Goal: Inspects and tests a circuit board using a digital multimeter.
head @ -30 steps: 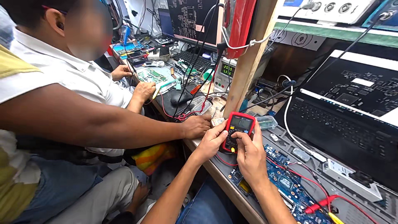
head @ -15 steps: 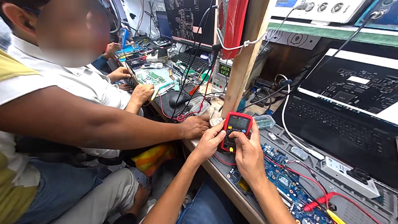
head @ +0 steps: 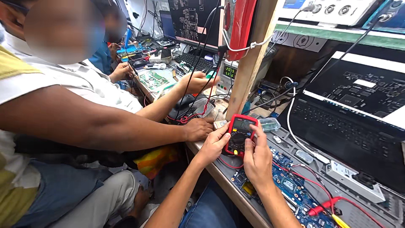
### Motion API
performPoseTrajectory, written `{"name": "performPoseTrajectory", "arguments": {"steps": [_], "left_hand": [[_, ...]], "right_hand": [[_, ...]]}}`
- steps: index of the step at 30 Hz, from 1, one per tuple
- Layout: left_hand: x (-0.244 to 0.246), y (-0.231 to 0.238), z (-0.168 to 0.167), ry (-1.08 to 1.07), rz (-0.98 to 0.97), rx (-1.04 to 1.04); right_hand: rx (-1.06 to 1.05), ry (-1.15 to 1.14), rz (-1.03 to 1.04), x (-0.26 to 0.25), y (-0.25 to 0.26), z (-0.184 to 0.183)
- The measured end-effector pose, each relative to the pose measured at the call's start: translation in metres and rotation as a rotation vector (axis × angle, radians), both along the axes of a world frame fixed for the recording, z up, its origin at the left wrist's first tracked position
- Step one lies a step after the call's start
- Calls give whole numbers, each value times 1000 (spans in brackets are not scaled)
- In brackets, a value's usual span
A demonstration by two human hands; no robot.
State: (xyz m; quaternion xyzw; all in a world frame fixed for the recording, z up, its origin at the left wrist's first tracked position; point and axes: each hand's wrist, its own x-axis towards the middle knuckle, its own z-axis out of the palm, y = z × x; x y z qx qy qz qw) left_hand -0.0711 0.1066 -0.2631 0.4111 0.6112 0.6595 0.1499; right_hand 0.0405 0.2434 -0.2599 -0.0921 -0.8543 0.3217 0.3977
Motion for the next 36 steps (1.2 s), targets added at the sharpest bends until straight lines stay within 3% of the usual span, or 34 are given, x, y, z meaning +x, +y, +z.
{"name": "performPoseTrajectory", "arguments": {"steps": [5, 24, 31, 36], "left_hand": [[-1, 0, 0, 6, -3, -6], [1, 0, -1, 8, 23, -17], [0, 1, -2, 6, 18, -13], [-1, 3, -2, 8, 8, -2]], "right_hand": [[-137, 84, -49, 2, 0, 5], [-162, 77, -69, 2, 1, 4], [190, 41, -97, 1, -1, 3], [415, 4, -224, 2, -3, 8]]}}
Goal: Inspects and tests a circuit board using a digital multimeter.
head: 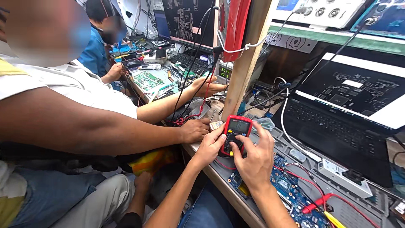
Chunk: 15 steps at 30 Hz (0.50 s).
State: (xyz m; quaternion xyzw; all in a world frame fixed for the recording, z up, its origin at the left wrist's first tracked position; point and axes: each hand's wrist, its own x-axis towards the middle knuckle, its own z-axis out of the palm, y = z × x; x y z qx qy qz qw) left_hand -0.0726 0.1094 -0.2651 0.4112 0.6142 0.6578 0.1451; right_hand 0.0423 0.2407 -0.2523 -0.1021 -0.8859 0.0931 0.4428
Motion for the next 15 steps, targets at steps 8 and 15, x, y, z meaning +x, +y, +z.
{"name": "performPoseTrajectory", "arguments": {"steps": [8, 15], "left_hand": [[-6, 6, -5, 61, 16, 17], [-5, 6, -6, 126, 97, -37]], "right_hand": [[204, -71, -38, 0, 5, 11], [192, -154, -108, -7, -2, 13]]}}
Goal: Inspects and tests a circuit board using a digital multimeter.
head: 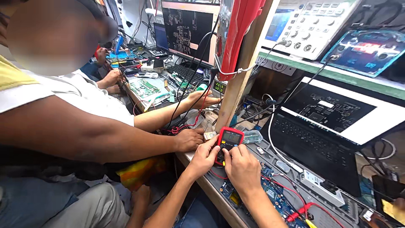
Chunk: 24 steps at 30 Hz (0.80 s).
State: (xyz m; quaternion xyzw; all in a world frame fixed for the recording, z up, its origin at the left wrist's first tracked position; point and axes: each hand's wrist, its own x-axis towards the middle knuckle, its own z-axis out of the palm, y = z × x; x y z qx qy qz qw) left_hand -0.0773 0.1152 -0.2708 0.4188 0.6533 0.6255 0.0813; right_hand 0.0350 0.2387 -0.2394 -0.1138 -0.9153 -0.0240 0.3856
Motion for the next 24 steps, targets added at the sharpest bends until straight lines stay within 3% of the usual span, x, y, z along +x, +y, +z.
{"name": "performPoseTrajectory", "arguments": {"steps": [7, 10, 14, 24], "left_hand": [[3, 0, 3, 28, 28, -33], [1, -1, 0, 20, 39, -47], [-1, 0, -3, 21, 33, -44], [-2, -1, -6, -15, 9, -19]], "right_hand": [[17, -273, -318, -6, -29, 14], [-242, -410, -424, -10, -43, 32], [-655, -270, -404, -10, -47, 27], [-658, -100, -373, -8, -52, 11]]}}
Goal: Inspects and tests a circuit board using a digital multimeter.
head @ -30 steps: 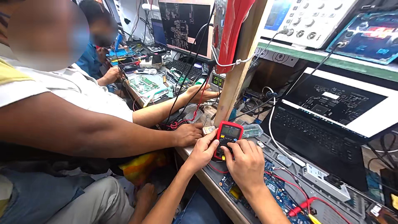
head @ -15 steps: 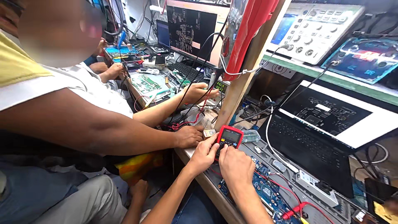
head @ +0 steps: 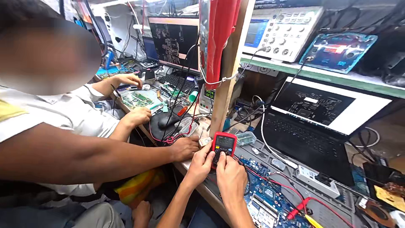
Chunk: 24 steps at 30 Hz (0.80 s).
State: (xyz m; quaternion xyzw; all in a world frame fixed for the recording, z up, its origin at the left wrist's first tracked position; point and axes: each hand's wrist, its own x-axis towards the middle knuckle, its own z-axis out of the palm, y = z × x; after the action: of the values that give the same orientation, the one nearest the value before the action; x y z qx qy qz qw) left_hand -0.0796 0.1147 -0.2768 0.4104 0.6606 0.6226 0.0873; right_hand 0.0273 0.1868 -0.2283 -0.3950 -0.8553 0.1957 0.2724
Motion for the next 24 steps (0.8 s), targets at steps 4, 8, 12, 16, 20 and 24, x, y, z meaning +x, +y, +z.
{"name": "performPoseTrajectory", "arguments": {"steps": [4, 8, 12, 16, 20, 24], "left_hand": [[0, -1, 1, 4, 1, -15], [-1, 0, 2, 1, -17, -11], [-2, 0, 0, 2, -10, -12], [-3, 0, 0, 14, -16, -9], [-3, 1, 2, 4, -26, -10], [-3, 2, 0, 12, -30, 5]], "right_hand": [[-99, 7, -12, -2, 1, 3], [-214, 7, -53, -7, 1, 7], [-217, 33, -64, -7, 0, 5], [-239, 31, -61, -8, 0, 6], [-326, 22, -65, -8, 2, 12], [-378, 10, -49, -7, 4, 15]]}}
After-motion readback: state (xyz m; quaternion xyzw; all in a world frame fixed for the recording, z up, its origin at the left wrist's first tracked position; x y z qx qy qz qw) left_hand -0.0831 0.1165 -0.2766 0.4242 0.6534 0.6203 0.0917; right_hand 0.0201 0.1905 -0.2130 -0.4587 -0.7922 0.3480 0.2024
